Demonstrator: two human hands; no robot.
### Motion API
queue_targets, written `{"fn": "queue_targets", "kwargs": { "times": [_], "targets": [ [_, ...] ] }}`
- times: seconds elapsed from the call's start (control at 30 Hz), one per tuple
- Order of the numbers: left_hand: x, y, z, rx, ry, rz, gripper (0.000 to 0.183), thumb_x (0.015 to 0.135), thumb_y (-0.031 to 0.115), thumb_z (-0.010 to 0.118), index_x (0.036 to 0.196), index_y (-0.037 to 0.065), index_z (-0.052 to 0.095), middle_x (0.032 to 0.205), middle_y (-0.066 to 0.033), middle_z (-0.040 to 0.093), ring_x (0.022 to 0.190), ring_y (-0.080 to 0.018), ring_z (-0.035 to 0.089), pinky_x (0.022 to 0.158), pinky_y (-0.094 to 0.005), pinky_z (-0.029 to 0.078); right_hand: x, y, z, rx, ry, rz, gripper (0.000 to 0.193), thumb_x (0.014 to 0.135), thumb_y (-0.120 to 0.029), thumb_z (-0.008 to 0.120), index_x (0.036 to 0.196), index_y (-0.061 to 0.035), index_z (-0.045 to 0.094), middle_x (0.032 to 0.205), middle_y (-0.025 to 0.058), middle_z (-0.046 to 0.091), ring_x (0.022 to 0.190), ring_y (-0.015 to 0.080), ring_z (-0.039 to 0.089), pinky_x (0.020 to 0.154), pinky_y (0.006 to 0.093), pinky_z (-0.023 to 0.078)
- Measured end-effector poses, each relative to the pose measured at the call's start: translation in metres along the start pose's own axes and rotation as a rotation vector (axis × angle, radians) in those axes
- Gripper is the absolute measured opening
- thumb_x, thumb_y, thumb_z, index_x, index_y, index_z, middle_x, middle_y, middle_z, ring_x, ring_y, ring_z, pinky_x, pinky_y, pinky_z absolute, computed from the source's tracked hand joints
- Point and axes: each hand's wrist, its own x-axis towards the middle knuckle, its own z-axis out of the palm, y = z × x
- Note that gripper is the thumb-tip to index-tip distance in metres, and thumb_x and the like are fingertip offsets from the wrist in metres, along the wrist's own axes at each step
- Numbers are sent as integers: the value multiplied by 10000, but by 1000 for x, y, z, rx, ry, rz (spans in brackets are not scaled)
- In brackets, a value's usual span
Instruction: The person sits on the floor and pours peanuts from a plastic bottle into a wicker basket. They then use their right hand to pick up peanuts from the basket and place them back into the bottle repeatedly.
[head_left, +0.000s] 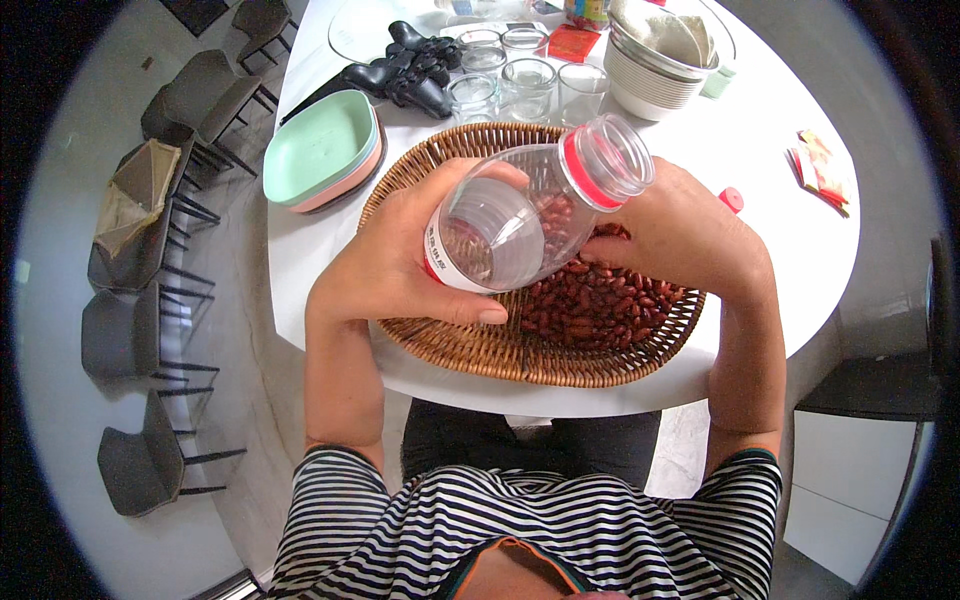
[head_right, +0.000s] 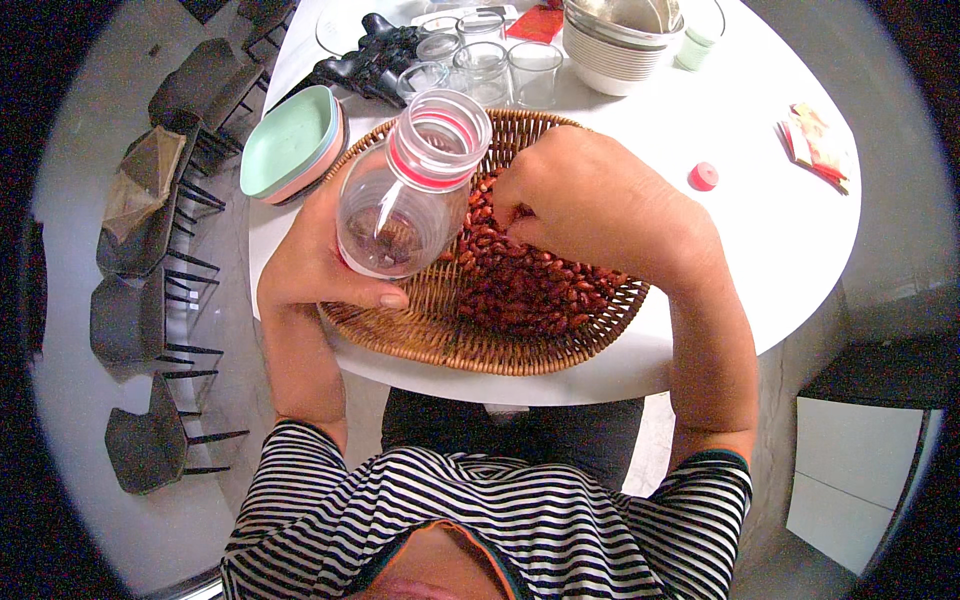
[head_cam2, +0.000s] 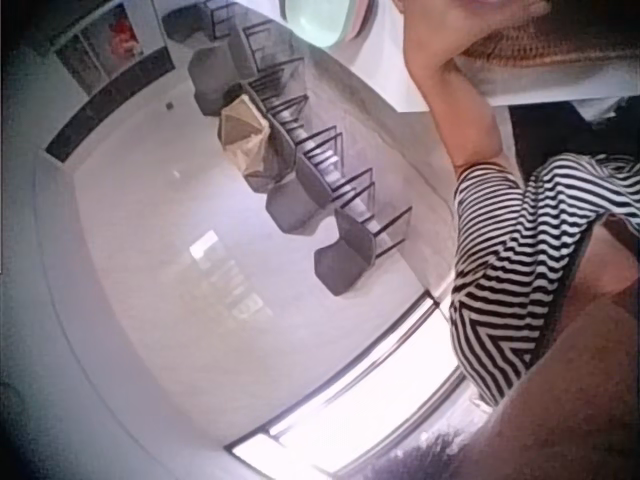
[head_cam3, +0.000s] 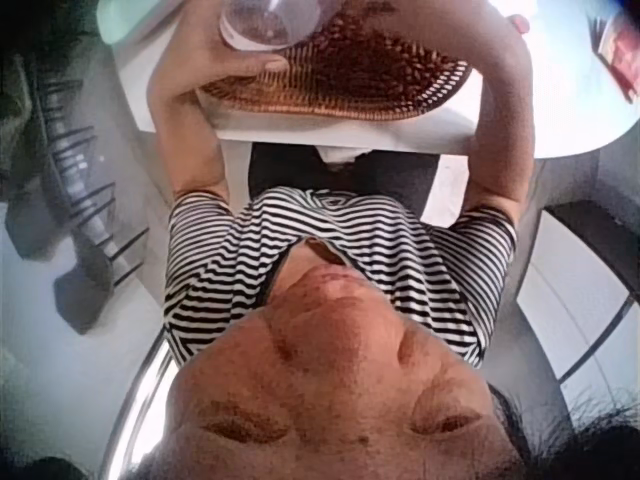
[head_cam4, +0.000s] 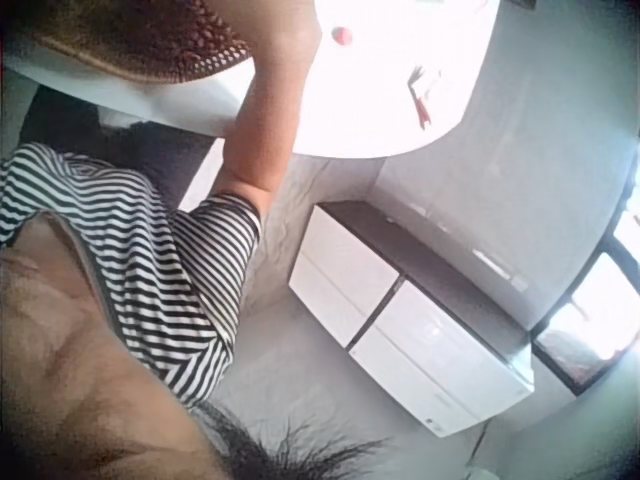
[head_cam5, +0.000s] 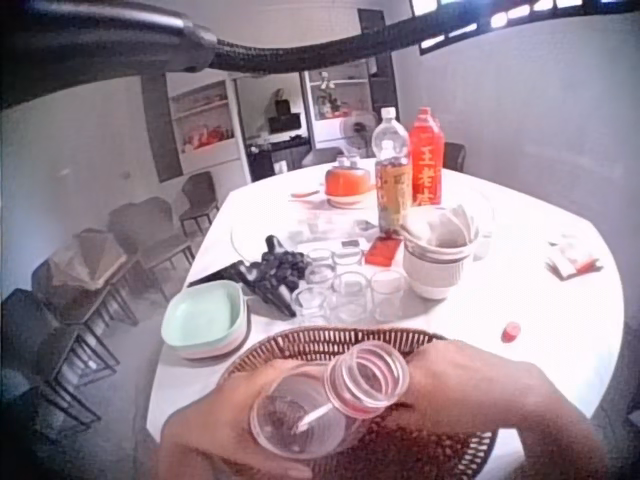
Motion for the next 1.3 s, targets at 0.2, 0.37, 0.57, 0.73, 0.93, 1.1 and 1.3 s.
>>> {"fn": "queue_targets", "kwargs": {
  "times": [0.2,0.37,0.57,0.73,0.93,1.1,1.3],
  "targets": [
    [2,6,0,105,4,-31,801,500,158,859,1203,42,495,1064,-84,616,976,-193,604,866,-304,456,2,5,-30,200,587,-58,177,828,-22,578,986,8,654,892,106,650,632,111,587,500,183,436],
    [3,11,-2,85,-7,-45,778,497,139,849,1190,48,507,1072,-84,612,977,-194,602,862,-309,459,-12,-6,-41,413,801,-168,197,909,-56,484,1005,41,625,774,109,605,519,60,478,441,179,367],
    [2,12,0,104,-12,-68,771,492,130,847,1184,57,513,1074,-81,612,979,-191,601,866,-307,457,-1,-11,-34,191,712,-227,212,830,-30,580,1026,42,612,770,84,598,633,83,533,500,177,388],
    [4,9,1,91,-28,-33,785,485,128,846,1191,55,511,1078,-84,612,991,-203,600,871,-308,459,-9,-9,-27,506,845,-150,214,894,-84,539,1063,38,587,685,21,569,532,34,463,469,141,352],
    [0,12,-1,158,-57,-32,811,478,135,838,1209,62,495,1091,-88,609,995,-226,602,877,-318,463,0,-34,-25,351,747,-150,214,871,-113,553,1009,49,569,929,92,629,611,24,453,533,155,358],
    [3,12,-1,167,-78,-32,820,483,165,843,1215,59,488,1100,-94,606,1003,-231,600,883,-320,461,-1,-23,-24,706,756,-96,265,921,-187,468,1000,46,565,732,35,547,496,31,361,462,172,281],
    [2,12,-1,174,-55,-15,837,492,212,863,1218,42,483,1112,-106,605,1018,-231,596,896,-327,454,4,0,-22,304,253,326,191,727,-51,694,899,-40,609,827,66,626,742,161,603,679,265,486]
  ]
}}
